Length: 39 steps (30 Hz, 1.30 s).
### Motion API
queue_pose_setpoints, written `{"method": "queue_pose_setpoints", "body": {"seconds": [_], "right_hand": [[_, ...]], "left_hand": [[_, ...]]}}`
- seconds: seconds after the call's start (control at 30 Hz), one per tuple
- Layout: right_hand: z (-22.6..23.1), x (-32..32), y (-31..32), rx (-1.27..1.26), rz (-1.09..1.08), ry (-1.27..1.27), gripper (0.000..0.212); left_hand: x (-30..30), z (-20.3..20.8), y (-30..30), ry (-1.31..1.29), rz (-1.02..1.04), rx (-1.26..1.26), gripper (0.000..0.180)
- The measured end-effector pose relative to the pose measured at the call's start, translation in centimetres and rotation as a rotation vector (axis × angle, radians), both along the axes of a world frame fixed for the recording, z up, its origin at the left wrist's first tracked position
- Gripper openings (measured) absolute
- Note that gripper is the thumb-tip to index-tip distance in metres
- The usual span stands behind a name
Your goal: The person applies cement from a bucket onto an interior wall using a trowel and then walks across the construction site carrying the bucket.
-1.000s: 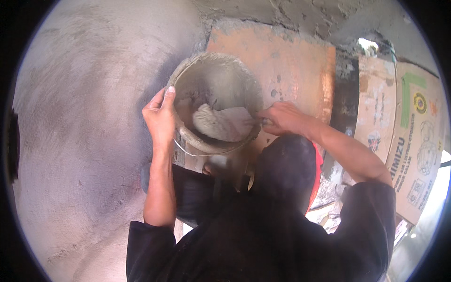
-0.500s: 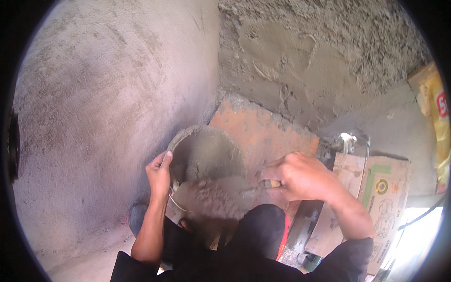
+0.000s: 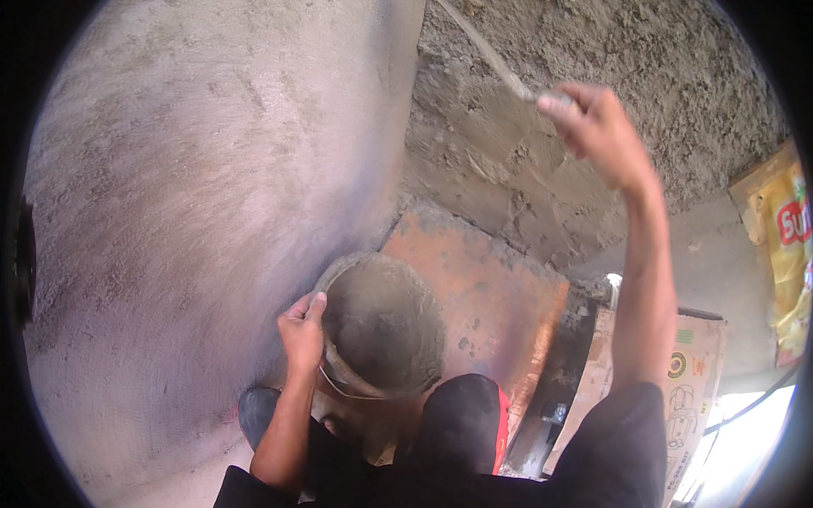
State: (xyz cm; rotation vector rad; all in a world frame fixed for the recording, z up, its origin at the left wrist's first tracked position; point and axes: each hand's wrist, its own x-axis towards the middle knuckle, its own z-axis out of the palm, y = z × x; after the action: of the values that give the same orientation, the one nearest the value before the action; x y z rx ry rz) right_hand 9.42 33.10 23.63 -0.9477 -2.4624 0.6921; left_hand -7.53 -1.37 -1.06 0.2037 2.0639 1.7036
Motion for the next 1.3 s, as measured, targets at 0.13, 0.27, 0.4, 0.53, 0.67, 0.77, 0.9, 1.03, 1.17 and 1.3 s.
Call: {"method": "queue_pose_setpoints", "body": {"seconds": [0.13,0.27,0.4,0.53,0.67,0.77,0.9,1.03,1.17,1.3], "right_hand": [[-12.8,3.6,1.1,0.127,0.024,0.222,0.032],[-21.9,-0.8,-1.3,-0.277,-0.255,0.444,0.03],[-25.8,-8.1,1.9,0.0,-0.288,0.402,0.034],[-28.7,-14.3,1.7,0.091,-0.362,0.19,0.033],[-32.4,-12.9,1.7,0.129,-0.409,0.042,0.035],[-33.8,-9.8,1.2,0.132,-0.398,-0.192,0.035],[-33.6,-3.0,-2.3,0.217,-0.303,-0.212,0.034],[-33.8,1.4,-2.4,0.326,-0.185,-0.387,0.032],[-31.6,-0.9,2.4,0.492,-0.117,-0.609,0.026],[-21.5,-6.4,3.6,0.622,-0.153,-0.609,0.023]], "left_hand": [[1.1,-0.2,0.8,-0.071,-0.104,0.047,0.031],[1.3,-0.7,0.7,-0.008,-0.095,0.093,0.034],[1.1,0.3,0.5,-0.055,-0.136,0.061,0.03],[0.7,0.2,0.6,-0.03,-0.145,0.021,0.03],[0.2,-0.8,0.4,-0.054,-0.118,0.049,0.031],[0.4,-0.1,0.5,-0.066,-0.112,0.021,0.031],[0.8,0.7,1.0,-0.111,-0.116,0.077,0.03],[1.2,-1.3,1.2,-0.078,-0.16,0.084,0.037],[1.5,-0.7,2.0,-0.091,-0.234,0.121,0.034],[0.6,-0.6,1.7,-0.036,-0.199,0.165,0.033]]}}
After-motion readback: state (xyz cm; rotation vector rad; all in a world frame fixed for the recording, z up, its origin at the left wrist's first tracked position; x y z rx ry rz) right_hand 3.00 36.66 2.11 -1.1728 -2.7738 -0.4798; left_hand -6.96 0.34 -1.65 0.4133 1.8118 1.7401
